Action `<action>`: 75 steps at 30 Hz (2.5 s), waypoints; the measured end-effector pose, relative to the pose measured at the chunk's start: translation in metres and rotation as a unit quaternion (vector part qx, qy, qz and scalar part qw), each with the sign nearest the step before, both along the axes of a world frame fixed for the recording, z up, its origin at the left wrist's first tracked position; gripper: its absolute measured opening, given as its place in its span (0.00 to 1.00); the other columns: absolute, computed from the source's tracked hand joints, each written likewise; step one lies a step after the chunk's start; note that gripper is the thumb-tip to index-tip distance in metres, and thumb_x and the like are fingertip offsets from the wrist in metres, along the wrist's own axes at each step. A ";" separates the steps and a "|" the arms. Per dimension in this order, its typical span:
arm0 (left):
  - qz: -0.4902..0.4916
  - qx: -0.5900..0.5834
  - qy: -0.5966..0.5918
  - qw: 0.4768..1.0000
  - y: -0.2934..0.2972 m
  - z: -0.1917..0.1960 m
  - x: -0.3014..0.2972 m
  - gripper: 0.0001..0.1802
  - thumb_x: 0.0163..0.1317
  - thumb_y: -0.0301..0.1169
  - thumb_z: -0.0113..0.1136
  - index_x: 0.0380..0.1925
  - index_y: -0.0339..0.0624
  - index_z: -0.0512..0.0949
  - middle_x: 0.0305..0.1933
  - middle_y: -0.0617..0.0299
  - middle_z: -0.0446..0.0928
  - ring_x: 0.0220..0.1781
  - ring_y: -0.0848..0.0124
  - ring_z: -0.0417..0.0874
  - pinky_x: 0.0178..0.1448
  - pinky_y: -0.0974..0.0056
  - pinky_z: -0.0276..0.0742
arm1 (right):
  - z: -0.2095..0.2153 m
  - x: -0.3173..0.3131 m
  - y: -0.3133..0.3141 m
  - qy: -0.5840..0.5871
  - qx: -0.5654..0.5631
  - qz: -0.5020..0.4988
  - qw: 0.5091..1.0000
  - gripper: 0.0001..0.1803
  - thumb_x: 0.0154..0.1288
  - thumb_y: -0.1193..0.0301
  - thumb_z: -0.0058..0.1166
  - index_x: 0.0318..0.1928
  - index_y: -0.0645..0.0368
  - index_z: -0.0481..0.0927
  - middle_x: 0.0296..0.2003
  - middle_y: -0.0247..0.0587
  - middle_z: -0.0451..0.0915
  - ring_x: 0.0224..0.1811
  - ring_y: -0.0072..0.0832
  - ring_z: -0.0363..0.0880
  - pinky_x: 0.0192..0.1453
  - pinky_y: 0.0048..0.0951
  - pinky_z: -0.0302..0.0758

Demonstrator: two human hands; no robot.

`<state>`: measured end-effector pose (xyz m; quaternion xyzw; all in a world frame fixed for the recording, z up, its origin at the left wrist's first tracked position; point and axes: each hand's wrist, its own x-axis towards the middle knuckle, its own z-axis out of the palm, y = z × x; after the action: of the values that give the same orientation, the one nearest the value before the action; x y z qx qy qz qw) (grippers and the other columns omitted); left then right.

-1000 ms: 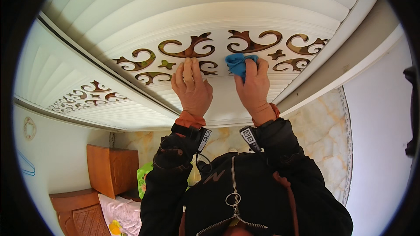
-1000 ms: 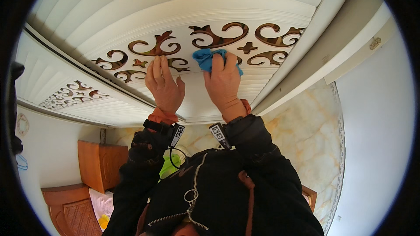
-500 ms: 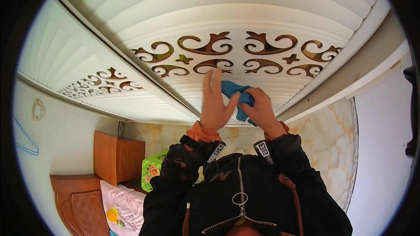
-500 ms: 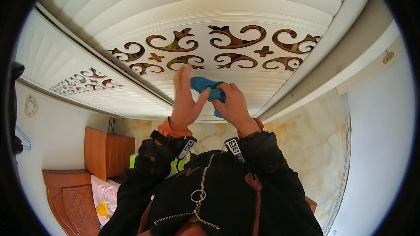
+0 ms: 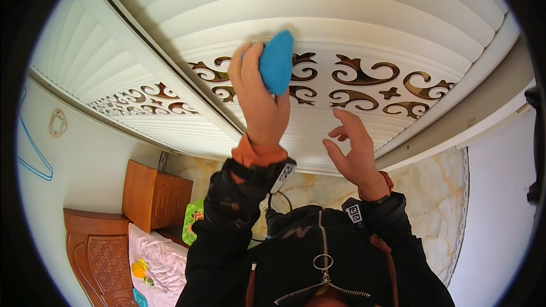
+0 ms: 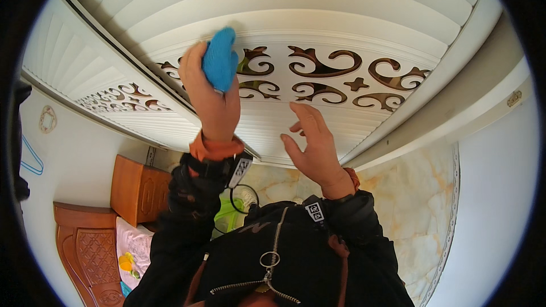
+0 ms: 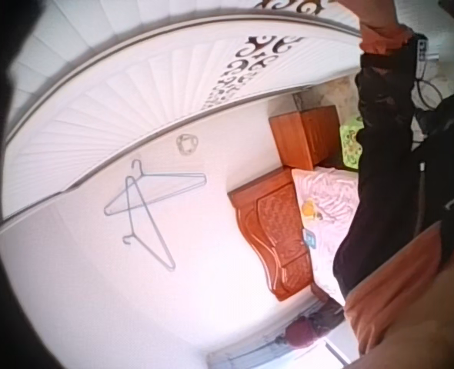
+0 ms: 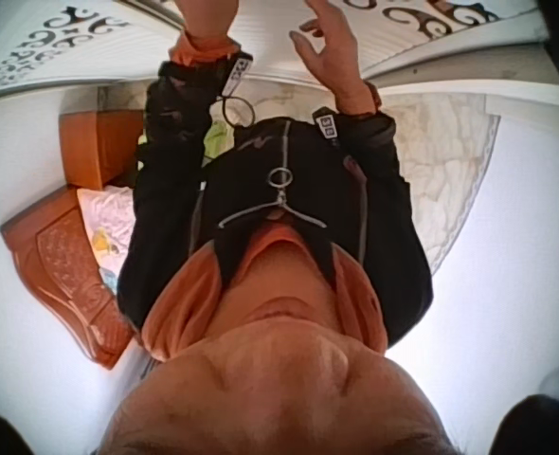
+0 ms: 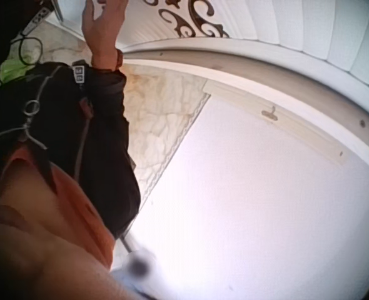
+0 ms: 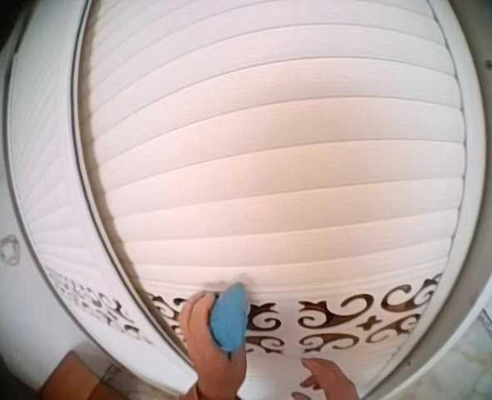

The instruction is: The person wipes the upper section of a white wardrobe door with a blue cloth, moving methodically across the decorative brown pattern and the horizontal ridges. The person uses both hands, with the left hand often stabilizing the door while the right hand wipes.

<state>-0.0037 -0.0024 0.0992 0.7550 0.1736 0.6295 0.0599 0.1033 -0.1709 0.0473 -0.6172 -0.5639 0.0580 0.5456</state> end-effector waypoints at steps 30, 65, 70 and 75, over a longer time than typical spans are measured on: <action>-0.009 0.117 0.108 0.987 0.003 -0.019 0.017 0.28 0.41 0.12 0.63 0.46 0.45 0.81 0.57 0.57 0.72 0.59 0.53 0.71 0.63 0.54 0.66 | -0.030 0.091 0.038 -0.285 0.195 -0.207 0.916 0.23 0.48 0.86 0.58 0.48 0.57 0.83 0.49 0.39 0.75 0.30 0.28 0.78 0.33 0.27 0.76; 0.040 -0.036 0.001 0.999 0.035 -0.064 -0.009 0.25 0.45 0.13 0.61 0.47 0.40 0.78 0.55 0.50 0.72 0.56 0.52 0.72 0.59 0.53 0.68 | -0.030 0.082 0.042 -0.267 0.194 -0.232 0.915 0.21 0.50 0.83 0.58 0.48 0.61 0.80 0.49 0.44 0.74 0.39 0.36 0.78 0.41 0.30 0.77; -0.081 -0.115 0.221 0.965 -0.009 -0.131 -0.015 0.27 0.39 0.09 0.59 0.43 0.41 0.79 0.50 0.51 0.74 0.54 0.49 0.74 0.58 0.51 0.72 | -0.027 0.080 0.045 -0.265 0.213 -0.234 0.911 0.20 0.51 0.84 0.58 0.48 0.62 0.81 0.49 0.44 0.75 0.37 0.34 0.79 0.38 0.28 0.77; -0.083 -0.179 0.140 0.970 -0.032 -0.120 -0.025 0.26 0.41 0.09 0.59 0.43 0.42 0.79 0.51 0.50 0.74 0.56 0.49 0.74 0.58 0.53 0.73 | -0.027 0.082 0.043 -0.266 0.198 -0.233 0.914 0.20 0.50 0.85 0.57 0.47 0.62 0.81 0.48 0.43 0.74 0.38 0.34 0.79 0.39 0.30 0.77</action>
<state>-0.0285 -0.0348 -0.0207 0.8242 0.2263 0.4695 0.2213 0.1855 -0.1274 0.0200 -0.6031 -0.5284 -0.3496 0.4846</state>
